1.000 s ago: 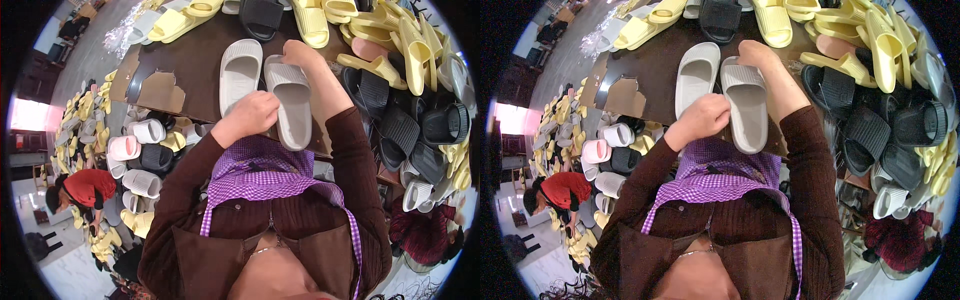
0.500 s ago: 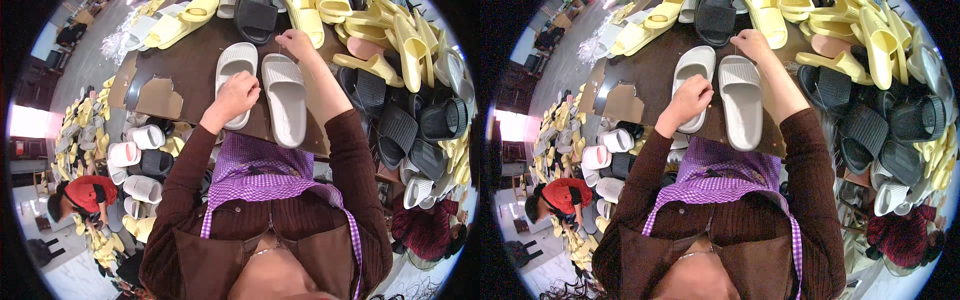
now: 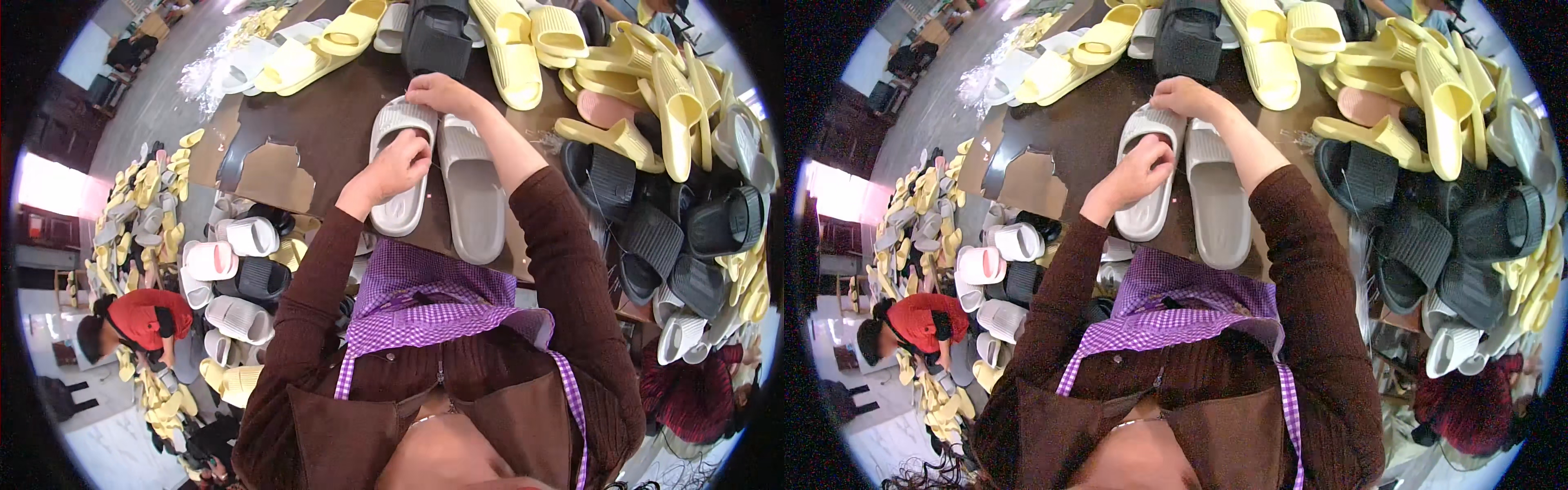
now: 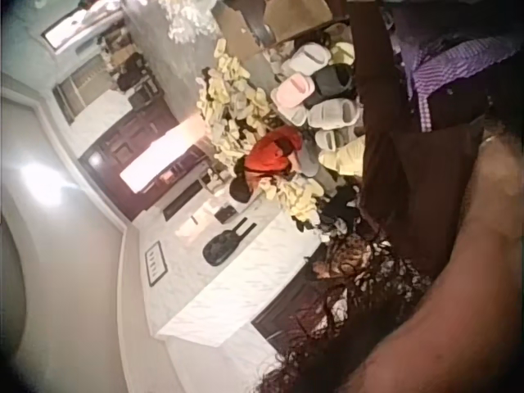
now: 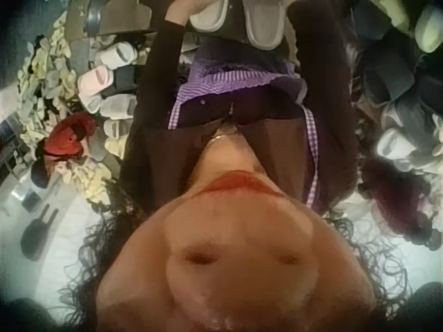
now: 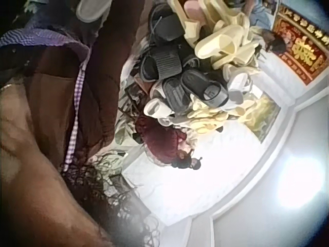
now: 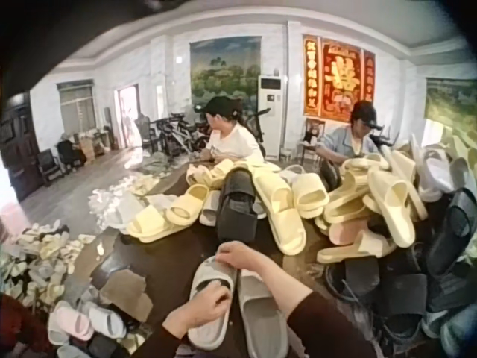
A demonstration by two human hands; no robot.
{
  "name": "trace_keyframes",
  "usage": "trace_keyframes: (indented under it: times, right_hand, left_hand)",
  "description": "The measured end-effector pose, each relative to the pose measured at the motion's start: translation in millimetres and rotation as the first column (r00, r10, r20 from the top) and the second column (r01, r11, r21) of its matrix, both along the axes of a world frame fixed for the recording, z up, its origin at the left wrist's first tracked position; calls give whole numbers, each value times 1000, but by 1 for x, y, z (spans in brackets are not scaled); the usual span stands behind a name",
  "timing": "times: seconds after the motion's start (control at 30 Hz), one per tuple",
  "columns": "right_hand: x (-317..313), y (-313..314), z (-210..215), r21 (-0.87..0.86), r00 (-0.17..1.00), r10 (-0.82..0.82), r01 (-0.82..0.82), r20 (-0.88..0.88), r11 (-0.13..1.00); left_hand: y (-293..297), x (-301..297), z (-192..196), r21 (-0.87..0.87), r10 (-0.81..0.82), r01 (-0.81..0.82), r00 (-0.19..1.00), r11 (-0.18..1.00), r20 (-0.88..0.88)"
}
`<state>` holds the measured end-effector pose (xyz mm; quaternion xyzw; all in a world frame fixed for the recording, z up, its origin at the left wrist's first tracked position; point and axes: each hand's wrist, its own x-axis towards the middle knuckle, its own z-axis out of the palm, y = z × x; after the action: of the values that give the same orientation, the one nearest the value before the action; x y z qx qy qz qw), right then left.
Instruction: The person pairs slippers and threads plastic ties through them to fasten the pairs together by hand.
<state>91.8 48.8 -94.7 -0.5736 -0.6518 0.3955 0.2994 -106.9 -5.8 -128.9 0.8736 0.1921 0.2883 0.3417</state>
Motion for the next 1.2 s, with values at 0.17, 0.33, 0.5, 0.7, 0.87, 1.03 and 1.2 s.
trace_keyframes:
  times: [0.17,0.33,0.5,0.7,0.87,1.03,1.2]
  right_hand:
    - [9,9,-15,-174,980,54,-88,-192,981]
    - [7,4,-19,-225,916,6,-105,-401,969]
    - [13,8,-33,-205,877,-69,-34,-476,978]
    - [5,19,-34,-268,924,-56,-51,-379,962]
    - [7,16,-42,-264,905,-122,11,-408,965]
    - [6,6,-34,-195,914,-228,169,-336,966]
    - [10,-18,-11,122,963,-251,263,-102,957]
  left_hand:
    - [13,7,-8,-36,9,-10,1000,999,-19]
    - [13,7,-2,78,-4,18,986,997,-170]
    - [12,12,-2,200,-3,33,989,979,-149]
    - [21,14,-7,100,10,11,977,995,-212]
    - [22,14,-6,15,-19,22,981,1000,-192]
    - [11,10,-1,72,48,-40,993,997,-111]
    - [-3,0,23,180,88,-114,986,977,145]
